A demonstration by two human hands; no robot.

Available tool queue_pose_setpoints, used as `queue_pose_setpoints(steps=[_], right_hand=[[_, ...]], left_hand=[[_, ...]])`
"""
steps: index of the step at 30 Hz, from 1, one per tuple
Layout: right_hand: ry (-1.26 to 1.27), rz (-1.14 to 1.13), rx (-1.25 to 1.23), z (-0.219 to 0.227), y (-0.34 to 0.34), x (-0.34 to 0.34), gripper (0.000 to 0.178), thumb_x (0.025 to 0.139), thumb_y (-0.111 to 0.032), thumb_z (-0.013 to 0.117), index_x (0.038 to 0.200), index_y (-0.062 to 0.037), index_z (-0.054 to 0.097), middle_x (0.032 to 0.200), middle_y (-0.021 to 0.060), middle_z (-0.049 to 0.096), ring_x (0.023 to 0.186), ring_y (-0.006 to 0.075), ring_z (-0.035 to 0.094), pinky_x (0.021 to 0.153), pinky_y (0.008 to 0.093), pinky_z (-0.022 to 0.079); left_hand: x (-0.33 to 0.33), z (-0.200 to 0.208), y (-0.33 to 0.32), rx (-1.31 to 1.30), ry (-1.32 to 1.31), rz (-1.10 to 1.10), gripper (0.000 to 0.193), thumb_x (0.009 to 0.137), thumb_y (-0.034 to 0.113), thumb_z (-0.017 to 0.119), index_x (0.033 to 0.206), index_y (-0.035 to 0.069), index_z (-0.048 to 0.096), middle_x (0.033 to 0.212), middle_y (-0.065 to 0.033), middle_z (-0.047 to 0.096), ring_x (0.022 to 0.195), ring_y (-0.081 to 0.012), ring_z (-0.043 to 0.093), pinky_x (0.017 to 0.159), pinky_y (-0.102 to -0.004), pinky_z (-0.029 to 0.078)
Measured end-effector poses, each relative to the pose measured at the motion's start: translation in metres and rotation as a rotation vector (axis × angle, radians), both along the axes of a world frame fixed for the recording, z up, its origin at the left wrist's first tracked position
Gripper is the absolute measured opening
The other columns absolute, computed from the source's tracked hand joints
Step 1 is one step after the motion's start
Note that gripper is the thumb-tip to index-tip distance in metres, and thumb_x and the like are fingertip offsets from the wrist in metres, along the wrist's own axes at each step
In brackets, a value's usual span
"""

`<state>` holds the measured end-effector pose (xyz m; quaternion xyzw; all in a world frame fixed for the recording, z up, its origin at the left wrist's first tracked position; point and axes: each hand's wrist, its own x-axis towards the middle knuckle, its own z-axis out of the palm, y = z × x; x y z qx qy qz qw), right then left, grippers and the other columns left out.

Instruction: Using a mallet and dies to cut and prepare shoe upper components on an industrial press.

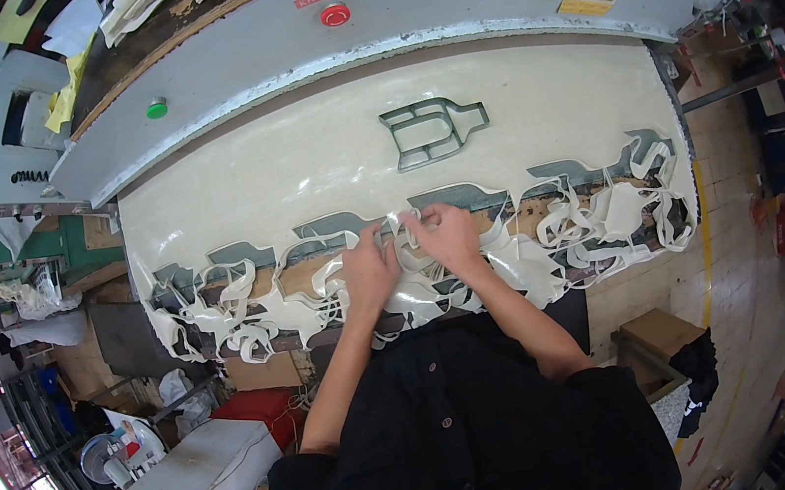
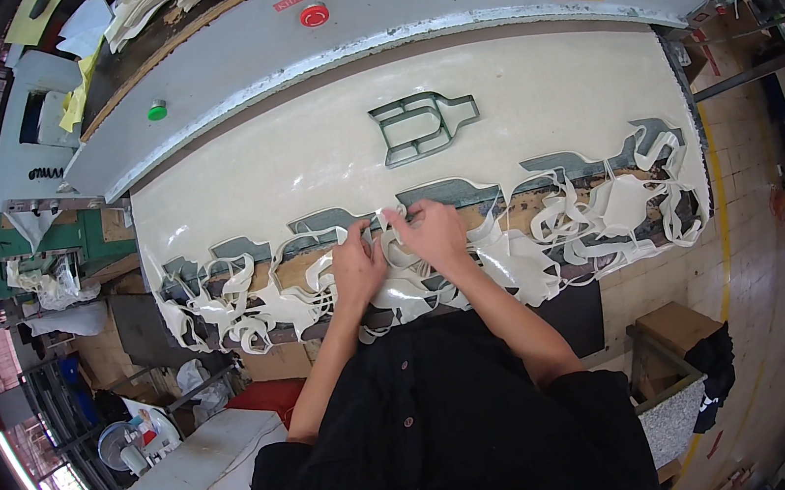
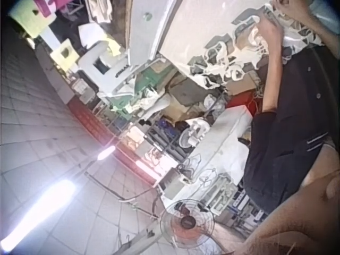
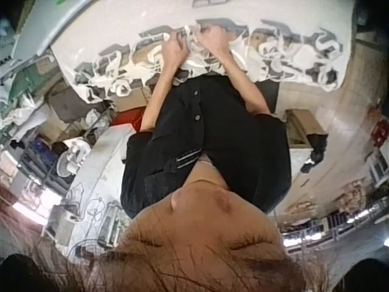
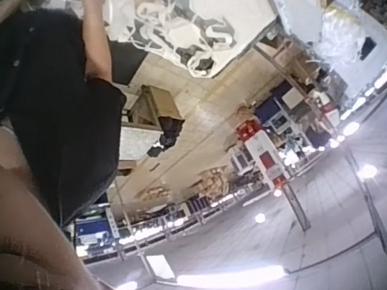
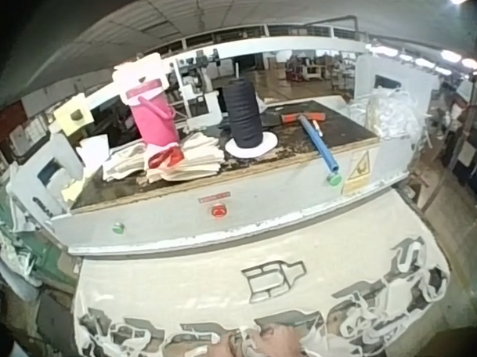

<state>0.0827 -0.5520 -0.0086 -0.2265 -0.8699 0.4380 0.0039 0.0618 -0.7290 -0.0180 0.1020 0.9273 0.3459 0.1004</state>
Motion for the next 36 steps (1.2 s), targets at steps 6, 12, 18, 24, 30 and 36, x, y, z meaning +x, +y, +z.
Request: queue_pose_setpoints(steps=[6, 12, 18, 24, 30, 36], right_hand=[[0.104, 0.085, 0.015, -0.032, 0.004, 0.0, 0.028, 0.092, -0.031, 0.076, 0.098, -0.0031, 0.08, 0.086, 0.0192, 0.076, 0.085, 0.0423, 0.074, 0.077, 0.0492, 0.059], [-0.036, 0.16, -0.02, -0.02, 0.016, 0.01, 0.024, 0.091, -0.025, 0.075, 0.099, -0.0023, 0.079, 0.077, 0.0204, 0.072, 0.071, 0.041, 0.07, 0.067, 0.0459, 0.055], [-0.055, 0.141, -0.035, -0.012, 0.024, 0.02, 0.027, 0.091, -0.027, 0.075, 0.1, -0.002, 0.079, 0.082, 0.0185, 0.075, 0.078, 0.039, 0.073, 0.072, 0.0439, 0.056], [0.102, 0.145, -0.084, -0.018, 0.029, 0.024, 0.026, 0.092, -0.025, 0.075, 0.1, -0.0003, 0.078, 0.085, 0.0183, 0.076, 0.079, 0.0371, 0.074, 0.073, 0.0421, 0.056], [0.078, 0.207, -0.14, -0.008, 0.022, 0.022, 0.025, 0.093, -0.023, 0.073, 0.098, 0.0009, 0.076, 0.082, 0.0177, 0.075, 0.076, 0.0355, 0.073, 0.071, 0.0403, 0.055], [0.078, 0.164, -0.174, -0.021, 0.028, 0.031, 0.024, 0.091, -0.023, 0.072, 0.097, -0.0001, 0.076, 0.085, 0.0194, 0.075, 0.082, 0.0406, 0.073, 0.075, 0.0461, 0.056]], left_hand=[[-0.002, -0.002, 0.013, -0.036, 0.193, 0.05, 0.027, 0.094, 0.018, 0.074, 0.115, 0.003, 0.068, 0.066, -0.0158, 0.067, 0.065, -0.0392, 0.068, 0.068, -0.0506, 0.051], [-0.012, -0.014, -0.001, 0.014, 0.098, 0.077, 0.012, 0.096, 0.015, 0.072, 0.101, 0.005, 0.072, 0.072, -0.016, 0.068, 0.065, -0.035, 0.067, 0.065, -0.0484, 0.05], [0.001, -0.023, -0.024, -0.113, 0.242, -0.187, 0.012, 0.093, 0.014, 0.071, 0.092, 0.003, 0.071, 0.083, -0.0201, 0.071, 0.076, -0.0424, 0.068, 0.07, -0.0512, 0.05], [-0.003, 0.004, -0.008, 0.046, 0.31, 0.007, 0.021, 0.089, 0.016, 0.079, 0.105, 0.003, 0.073, 0.077, -0.0143, 0.062, 0.069, -0.0311, 0.061, 0.064, -0.0445, 0.048], [-0.012, -0.022, -0.002, 0.077, 0.252, 0.043, 0.02, 0.088, 0.012, 0.08, 0.104, 0.003, 0.075, 0.077, -0.0135, 0.058, 0.067, -0.029, 0.058, 0.064, -0.0414, 0.047], [-0.01, -0.014, 0.004, 0.129, 0.261, 0.104, 0.01, 0.088, 0.008, 0.079, 0.095, 0.002, 0.076, 0.077, -0.0131, 0.058, 0.066, -0.0283, 0.057, 0.064, -0.0411, 0.046]])
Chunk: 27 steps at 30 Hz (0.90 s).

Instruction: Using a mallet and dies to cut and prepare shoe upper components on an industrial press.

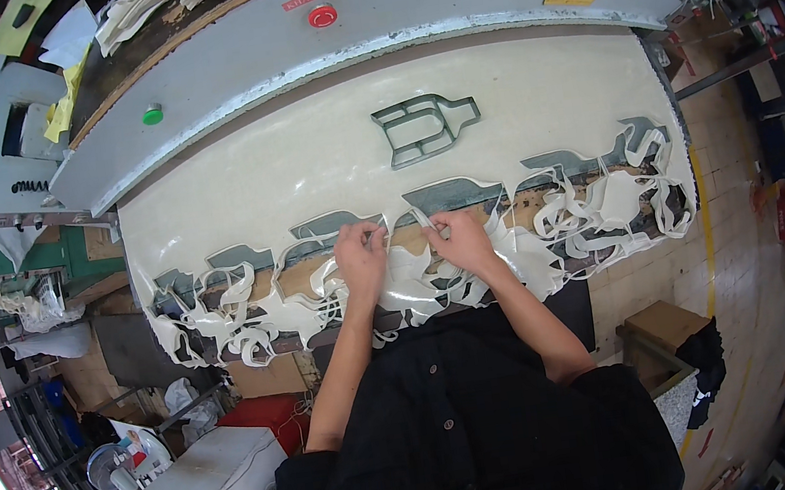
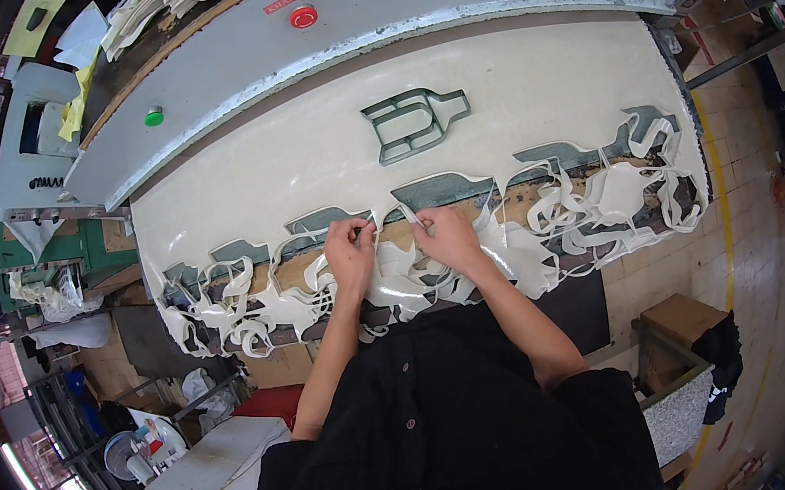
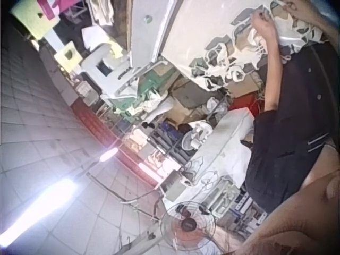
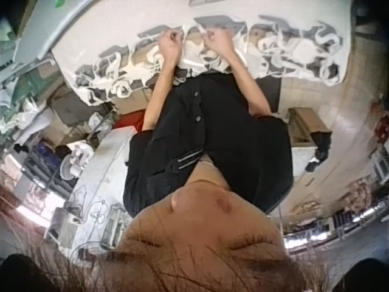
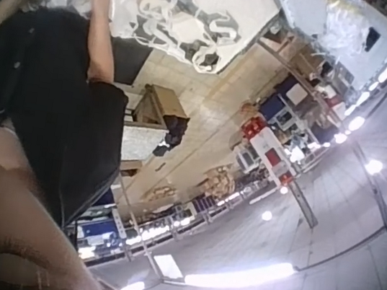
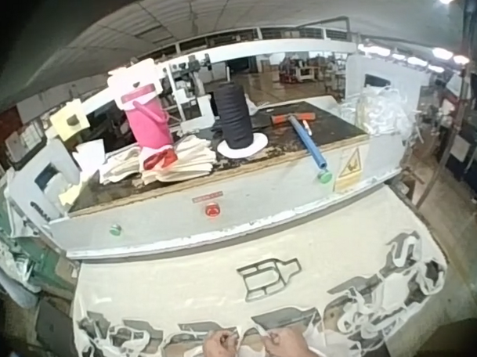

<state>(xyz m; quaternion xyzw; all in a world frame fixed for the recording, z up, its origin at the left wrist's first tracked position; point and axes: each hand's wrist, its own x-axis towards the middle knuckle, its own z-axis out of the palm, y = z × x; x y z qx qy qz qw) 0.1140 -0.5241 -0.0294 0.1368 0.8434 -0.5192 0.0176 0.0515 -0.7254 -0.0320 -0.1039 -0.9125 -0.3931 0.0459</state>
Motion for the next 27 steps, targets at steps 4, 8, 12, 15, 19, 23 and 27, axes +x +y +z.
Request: queue_pose_setpoints(steps=[4, 8, 12, 15, 19, 23, 27], right_hand=[[-0.033, 0.005, -0.029, 0.006, -0.002, 0.001, 0.024, 0.091, -0.023, 0.072, 0.096, 0.0002, 0.075, 0.085, 0.0194, 0.075, 0.082, 0.0404, 0.073, 0.075, 0.0456, 0.056], [-0.017, 0.003, -0.014, 0.003, -0.005, 0.002, 0.025, 0.091, -0.024, 0.073, 0.099, -0.0012, 0.076, 0.085, 0.0183, 0.076, 0.083, 0.0401, 0.073, 0.075, 0.0457, 0.056], [0.052, 0.044, 0.094, 0.005, -0.006, 0.006, 0.027, 0.092, -0.024, 0.076, 0.107, -0.0019, 0.076, 0.084, 0.0144, 0.077, 0.074, 0.0338, 0.074, 0.07, 0.0398, 0.056], [-0.094, 0.077, 0.088, 0.011, 0.003, 0.009, 0.029, 0.09, -0.025, 0.078, 0.109, -0.0031, 0.076, 0.086, 0.0144, 0.077, 0.076, 0.0348, 0.074, 0.073, 0.0414, 0.058], [-0.136, 0.01, 0.126, 0.025, 0.023, 0.015, 0.03, 0.089, -0.025, 0.079, 0.111, -0.0041, 0.076, 0.089, 0.0158, 0.077, 0.085, 0.0357, 0.075, 0.079, 0.0429, 0.059], [0.133, -0.093, 0.332, 0.044, 0.068, -0.01, 0.029, 0.088, -0.024, 0.08, 0.108, -0.0039, 0.076, 0.102, 0.0177, 0.076, 0.102, 0.0391, 0.072, 0.091, 0.0444, 0.057], [0.203, -0.334, 0.399, 0.026, 0.167, -0.044, 0.05, 0.085, -0.032, 0.084, 0.123, -0.0027, 0.071, 0.13, 0.0226, 0.068, 0.122, 0.044, 0.064, 0.105, 0.0501, 0.051]], left_hand=[[-0.002, -0.004, -0.009, 0.032, -0.087, 0.029, 0.012, 0.089, 0.01, 0.079, 0.097, 0.002, 0.076, 0.079, -0.012, 0.06, 0.069, -0.0285, 0.059, 0.064, -0.0414, 0.046], [-0.006, -0.002, -0.004, -0.162, -0.059, -0.004, 0.012, 0.092, 0.012, 0.074, 0.099, 0.003, 0.076, 0.085, -0.0129, 0.064, 0.076, -0.0316, 0.063, 0.067, -0.0435, 0.047], [-0.002, 0.002, -0.01, -0.416, -0.046, -0.19, 0.009, 0.094, 0.012, 0.068, 0.095, 0.005, 0.072, 0.092, -0.0149, 0.067, 0.087, -0.0375, 0.066, 0.076, -0.0487, 0.047], [0.007, 0.005, -0.025, -0.427, -0.106, -0.414, 0.008, 0.093, 0.012, 0.066, 0.092, 0.005, 0.07, 0.094, -0.015, 0.067, 0.089, -0.0386, 0.066, 0.079, -0.0504, 0.047], [0.002, 0.019, -0.037, -0.383, -0.237, -0.605, 0.014, 0.09, 0.011, 0.061, 0.091, 0.002, 0.071, 0.092, -0.0244, 0.069, 0.087, -0.046, 0.067, 0.079, -0.0557, 0.052], [-0.03, 0.045, -0.073, -0.431, -0.545, -0.816, 0.008, 0.085, 0.01, 0.07, 0.085, 0.004, 0.074, 0.075, -0.0192, 0.068, 0.071, -0.0351, 0.067, 0.068, -0.0432, 0.053], [-0.07, 0.082, -0.062, -0.302, -0.546, -0.437, 0.029, 0.088, 0.019, 0.081, 0.114, 0.007, 0.079, 0.092, -0.013, 0.077, 0.08, -0.0236, 0.072, 0.076, -0.0376, 0.056]])
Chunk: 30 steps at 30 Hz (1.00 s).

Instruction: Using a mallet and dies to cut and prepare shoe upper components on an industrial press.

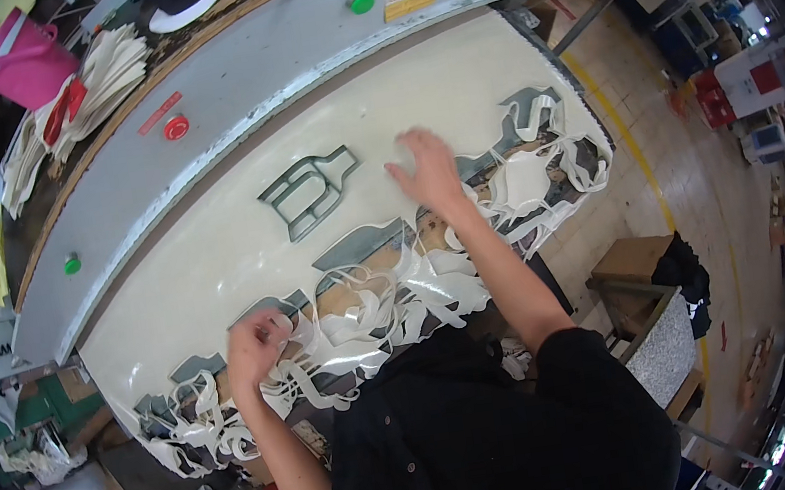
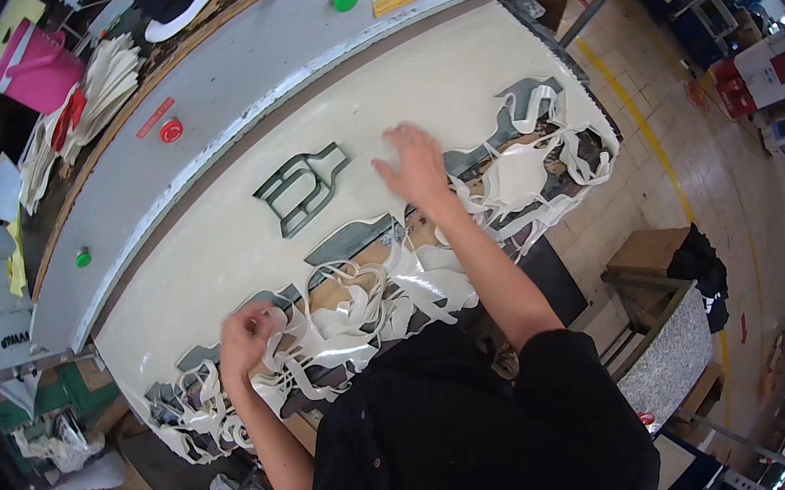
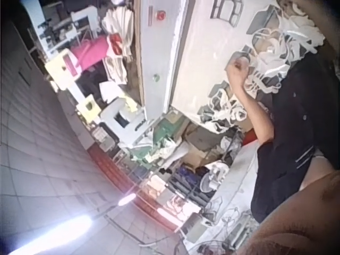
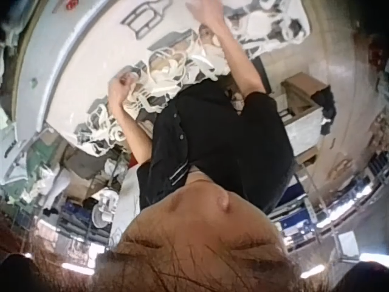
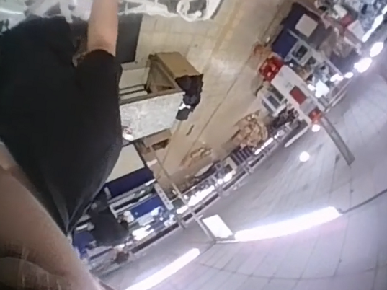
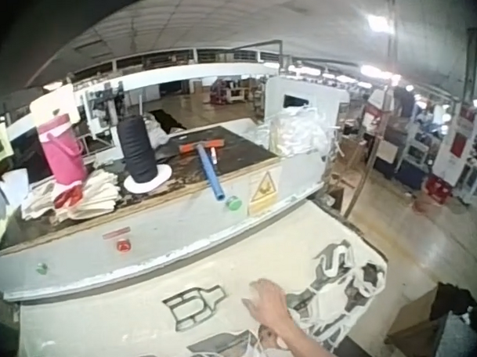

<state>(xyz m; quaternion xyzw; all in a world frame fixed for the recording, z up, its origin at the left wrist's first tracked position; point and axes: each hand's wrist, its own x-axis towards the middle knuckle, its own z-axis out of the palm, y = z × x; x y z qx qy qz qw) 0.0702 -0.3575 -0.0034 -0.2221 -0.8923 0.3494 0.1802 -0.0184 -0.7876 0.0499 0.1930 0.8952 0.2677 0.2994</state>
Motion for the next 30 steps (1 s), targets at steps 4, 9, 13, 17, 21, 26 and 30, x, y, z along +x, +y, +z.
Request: queue_pose_setpoints(steps=[4, 9, 13, 17, 21, 26, 30], right_hand=[[-0.29, -0.238, 0.477, -0.036, 0.052, 0.009, 0.095, 0.089, -0.065, 0.069, 0.16, -0.0086, 0.041, 0.166, 0.0287, 0.031, 0.152, 0.0497, 0.034, 0.124, 0.0593, 0.027], [-0.712, -0.093, 0.337, -0.009, 0.082, 0.006, 0.106, 0.094, -0.082, 0.046, 0.169, -0.0111, 0.026, 0.175, 0.0278, 0.017, 0.16, 0.0491, 0.02, 0.129, 0.0602, 0.014], [-0.642, -0.324, 0.555, -0.034, 0.172, 0.067, 0.095, 0.1, -0.076, 0.044, 0.168, -0.0113, 0.029, 0.174, 0.0233, 0.024, 0.159, 0.0432, 0.026, 0.128, 0.0599, 0.021], [-0.523, -0.325, 0.411, -0.034, 0.154, 0.071, 0.073, 0.103, -0.054, 0.058, 0.158, -0.0087, 0.045, 0.159, 0.0192, 0.049, 0.143, 0.0373, 0.049, 0.117, 0.0605, 0.035], [-0.408, -0.3, 0.451, -0.039, 0.166, 0.099, 0.042, 0.102, -0.033, 0.063, 0.136, -0.0083, 0.066, 0.139, 0.0131, 0.065, 0.129, 0.0309, 0.06, 0.11, 0.0594, 0.04], [-0.509, -0.386, 0.787, -0.03, 0.159, 0.092, 0.042, 0.087, -0.031, 0.077, 0.123, -0.0096, 0.071, 0.135, 0.0178, 0.068, 0.124, 0.0393, 0.063, 0.105, 0.0529, 0.047], [-0.111, -0.174, 0.494, -0.002, 0.127, 0.015, 0.067, 0.091, -0.033, 0.079, 0.149, -0.01, 0.056, 0.16, 0.0262, 0.045, 0.147, 0.0463, 0.043, 0.122, 0.0543, 0.034]], left_hand=[[-0.042, -0.03, 0.045, 0.226, 0.558, 0.218, 0.056, 0.089, 0.028, 0.081, 0.139, 0.007, 0.067, 0.129, -0.0229, 0.07, 0.114, -0.035, 0.068, 0.098, -0.0443, 0.053], [-0.039, -0.105, 0.036, -0.21, 0.769, 0.156, 0.087, 0.098, 0.056, 0.063, 0.166, 0.01, 0.035, 0.169, -0.033, 0.026, 0.156, -0.0539, 0.024, 0.127, -0.06, 0.02], [-0.045, -0.101, 0.057, -0.193, 0.708, 0.132, 0.084, 0.101, 0.058, 0.057, 0.167, 0.011, 0.034, 0.172, -0.0302, 0.022, 0.158, -0.0504, 0.021, 0.128, -0.0597, 0.015], [-0.046, -0.1, 0.045, -0.229, 0.693, 0.164, 0.084, 0.101, 0.057, 0.057, 0.167, 0.012, 0.033, 0.173, -0.0289, 0.02, 0.159, -0.0497, 0.018, 0.129, -0.0594, 0.014], [-0.05, -0.093, 0.062, -0.193, 0.683, 0.257, 0.079, 0.099, 0.05, 0.064, 0.159, 0.004, 0.044, 0.166, -0.0325, 0.033, 0.155, -0.051, 0.028, 0.127, -0.0604, 0.019], [-0.08, -0.026, 0.164, 0.15, 0.607, -0.019, 0.083, 0.081, 0.042, 0.083, 0.143, -0.006, 0.055, 0.149, -0.0304, 0.052, 0.147, -0.0515, 0.04, 0.123, -0.0594, 0.031], [-0.091, -0.031, 0.221, 0.082, 0.405, -0.356, 0.1, 0.063, 0.041, 0.095, 0.144, 0.001, 0.053, 0.142, -0.0254, 0.055, 0.141, -0.0452, 0.047, 0.122, -0.0569, 0.033]])
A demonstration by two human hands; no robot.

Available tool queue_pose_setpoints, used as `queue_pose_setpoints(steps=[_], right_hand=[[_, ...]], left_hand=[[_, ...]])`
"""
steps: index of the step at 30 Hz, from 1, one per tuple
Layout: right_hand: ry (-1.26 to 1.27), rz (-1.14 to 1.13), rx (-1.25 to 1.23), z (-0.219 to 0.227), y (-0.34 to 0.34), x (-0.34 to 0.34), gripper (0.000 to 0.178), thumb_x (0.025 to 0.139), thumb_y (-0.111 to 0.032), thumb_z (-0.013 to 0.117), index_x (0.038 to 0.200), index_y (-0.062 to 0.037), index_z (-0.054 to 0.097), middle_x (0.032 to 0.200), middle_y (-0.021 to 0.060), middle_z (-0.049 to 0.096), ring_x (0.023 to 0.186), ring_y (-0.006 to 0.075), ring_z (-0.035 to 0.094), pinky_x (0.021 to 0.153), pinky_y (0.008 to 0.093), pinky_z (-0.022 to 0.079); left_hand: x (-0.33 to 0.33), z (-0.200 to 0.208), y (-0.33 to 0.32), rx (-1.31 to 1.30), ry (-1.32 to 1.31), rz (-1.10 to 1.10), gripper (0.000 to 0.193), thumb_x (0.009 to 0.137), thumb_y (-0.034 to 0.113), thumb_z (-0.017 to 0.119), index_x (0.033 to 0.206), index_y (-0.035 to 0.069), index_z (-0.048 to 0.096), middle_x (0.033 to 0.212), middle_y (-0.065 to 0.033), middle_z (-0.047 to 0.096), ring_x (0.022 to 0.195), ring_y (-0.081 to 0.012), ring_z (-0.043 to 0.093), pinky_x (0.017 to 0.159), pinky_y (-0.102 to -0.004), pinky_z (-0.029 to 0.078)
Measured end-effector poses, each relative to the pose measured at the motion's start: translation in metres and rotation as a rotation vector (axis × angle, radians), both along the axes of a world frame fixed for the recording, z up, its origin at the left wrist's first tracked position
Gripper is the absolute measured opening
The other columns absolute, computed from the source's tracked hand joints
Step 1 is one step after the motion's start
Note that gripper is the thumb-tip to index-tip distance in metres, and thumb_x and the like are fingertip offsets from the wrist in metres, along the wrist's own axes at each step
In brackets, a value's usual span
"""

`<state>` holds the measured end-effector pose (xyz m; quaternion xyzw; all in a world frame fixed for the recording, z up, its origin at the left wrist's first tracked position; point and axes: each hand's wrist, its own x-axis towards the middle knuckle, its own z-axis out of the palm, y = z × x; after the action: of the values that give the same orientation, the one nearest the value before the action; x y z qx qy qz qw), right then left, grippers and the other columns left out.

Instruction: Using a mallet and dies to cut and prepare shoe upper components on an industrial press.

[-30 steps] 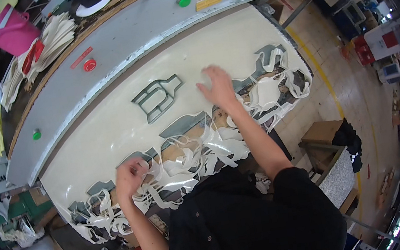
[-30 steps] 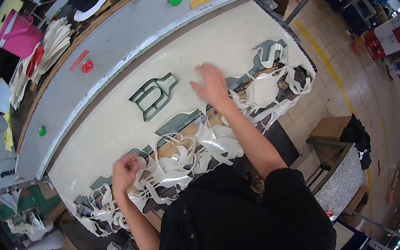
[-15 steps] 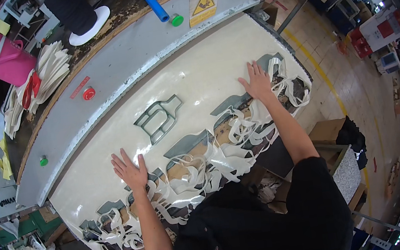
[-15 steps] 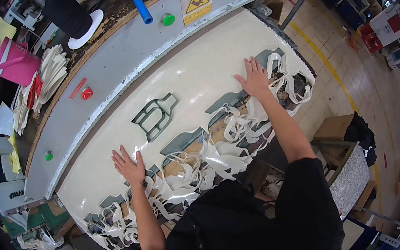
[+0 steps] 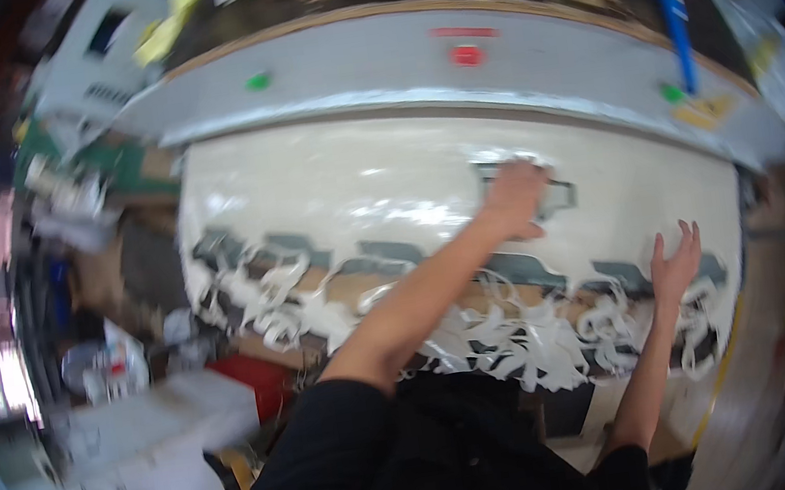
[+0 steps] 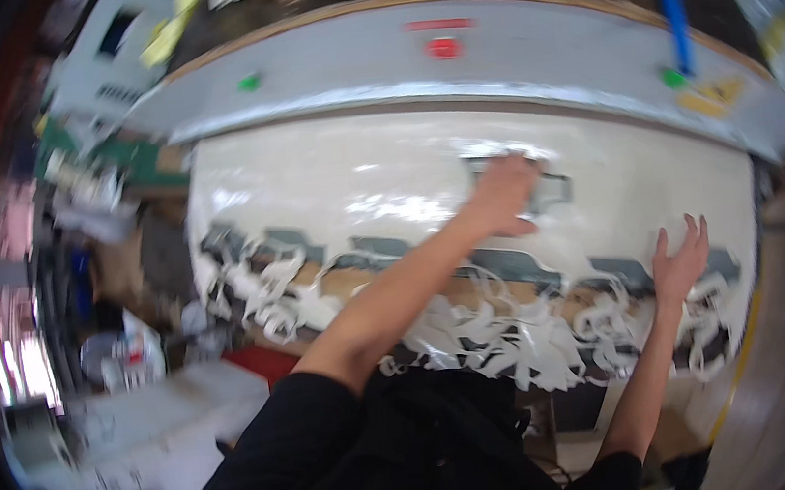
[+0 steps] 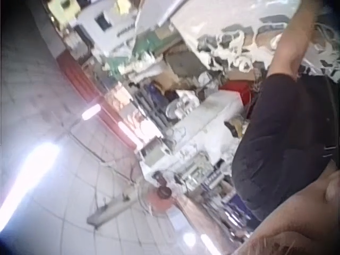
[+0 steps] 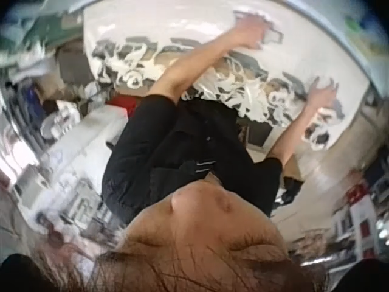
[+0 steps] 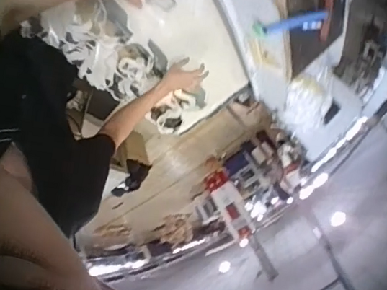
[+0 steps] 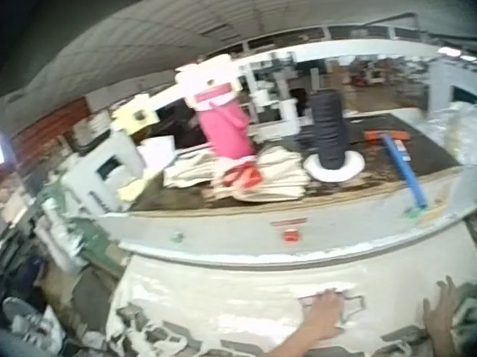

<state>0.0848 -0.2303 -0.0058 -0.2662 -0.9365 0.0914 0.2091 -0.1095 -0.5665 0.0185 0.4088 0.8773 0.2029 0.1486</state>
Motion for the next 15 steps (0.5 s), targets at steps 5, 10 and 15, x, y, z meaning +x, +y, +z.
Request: queue_pose_setpoints(steps=[5, 10, 15], right_hand=[[-0.283, 0.155, 0.08, -0.058, -0.04, -0.039, 0.081, 0.101, -0.053, 0.064, 0.167, -0.0181, 0.034, 0.174, 0.0208, 0.026, 0.16, 0.0443, 0.023, 0.126, 0.0632, 0.021], [-0.321, 0.164, 0.093, -0.066, -0.039, -0.049, 0.083, 0.101, -0.059, 0.058, 0.17, -0.0216, 0.029, 0.177, 0.0174, 0.019, 0.161, 0.0443, 0.02, 0.126, 0.0669, 0.018], [-0.51, -0.074, -0.015, -0.045, -0.097, -0.078, 0.081, 0.099, -0.05, 0.067, 0.165, -0.0152, 0.037, 0.174, 0.0234, 0.022, 0.158, 0.0487, 0.023, 0.125, 0.0639, 0.024]], left_hand=[[-0.011, 0.007, -0.017, -0.125, 0.152, -0.003, 0.097, 0.061, 0.026, 0.095, 0.145, 0.003, 0.052, 0.143, -0.0276, 0.054, 0.138, -0.0434, 0.051, 0.119, -0.0559, 0.039], [-0.06, 0.008, -0.162, -0.036, 0.093, 0.161, 0.101, 0.054, 0.028, 0.091, 0.147, 0.01, 0.056, 0.139, -0.025, 0.056, 0.132, -0.0439, 0.053, 0.115, -0.0522, 0.042], [-0.101, 0.002, -0.369, -0.028, 0.204, 0.378, 0.097, 0.052, 0.036, 0.091, 0.141, 0.011, 0.063, 0.135, -0.0214, 0.063, 0.129, -0.041, 0.059, 0.112, -0.0486, 0.046]])
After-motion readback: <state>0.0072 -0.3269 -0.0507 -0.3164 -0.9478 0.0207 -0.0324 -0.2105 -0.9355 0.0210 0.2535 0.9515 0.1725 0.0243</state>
